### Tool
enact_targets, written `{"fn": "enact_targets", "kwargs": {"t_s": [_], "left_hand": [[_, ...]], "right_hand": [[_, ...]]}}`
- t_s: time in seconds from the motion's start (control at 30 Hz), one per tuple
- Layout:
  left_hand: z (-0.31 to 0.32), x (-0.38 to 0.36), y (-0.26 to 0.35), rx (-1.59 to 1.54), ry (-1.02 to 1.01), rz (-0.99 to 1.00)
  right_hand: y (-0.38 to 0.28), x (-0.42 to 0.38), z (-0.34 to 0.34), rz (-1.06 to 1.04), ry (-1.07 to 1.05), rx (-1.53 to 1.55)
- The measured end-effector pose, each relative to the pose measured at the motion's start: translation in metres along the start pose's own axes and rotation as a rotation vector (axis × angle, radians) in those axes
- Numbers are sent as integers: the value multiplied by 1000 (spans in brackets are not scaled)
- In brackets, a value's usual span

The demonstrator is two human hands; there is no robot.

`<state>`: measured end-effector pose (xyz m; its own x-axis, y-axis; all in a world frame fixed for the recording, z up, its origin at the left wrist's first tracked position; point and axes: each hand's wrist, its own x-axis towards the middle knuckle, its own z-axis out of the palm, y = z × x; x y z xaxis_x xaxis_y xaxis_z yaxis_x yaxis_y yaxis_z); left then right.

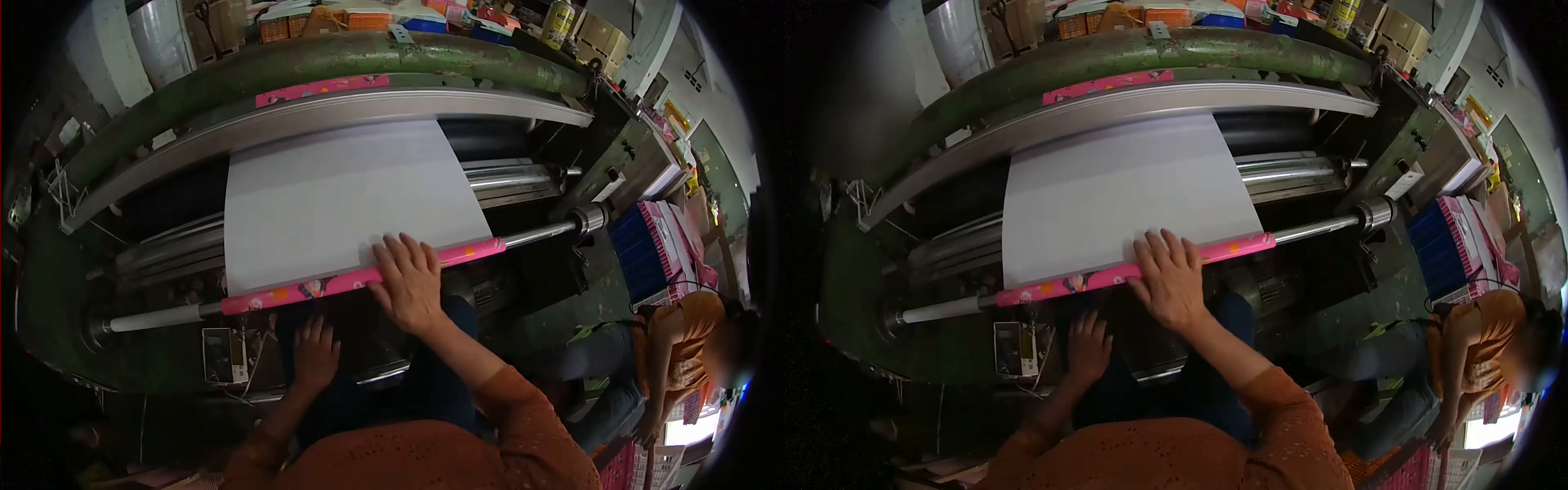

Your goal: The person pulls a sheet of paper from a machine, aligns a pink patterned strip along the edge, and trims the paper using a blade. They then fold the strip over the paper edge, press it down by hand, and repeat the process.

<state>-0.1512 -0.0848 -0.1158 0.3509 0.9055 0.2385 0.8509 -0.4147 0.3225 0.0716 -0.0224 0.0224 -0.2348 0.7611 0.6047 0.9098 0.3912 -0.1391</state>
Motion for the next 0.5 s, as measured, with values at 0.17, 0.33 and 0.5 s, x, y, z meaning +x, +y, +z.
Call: {"fn": "enact_targets", "kwargs": {"t_s": [0.17,0.33,0.5], "left_hand": [[6,-6,-1,97,-94,41],[12,-6,-8,92,-39,34],[11,-6,-9,43,9,39]], "right_hand": [[35,77,18,60,189,-64],[49,176,-38,350,454,82],[132,275,-34,655,225,494]]}}
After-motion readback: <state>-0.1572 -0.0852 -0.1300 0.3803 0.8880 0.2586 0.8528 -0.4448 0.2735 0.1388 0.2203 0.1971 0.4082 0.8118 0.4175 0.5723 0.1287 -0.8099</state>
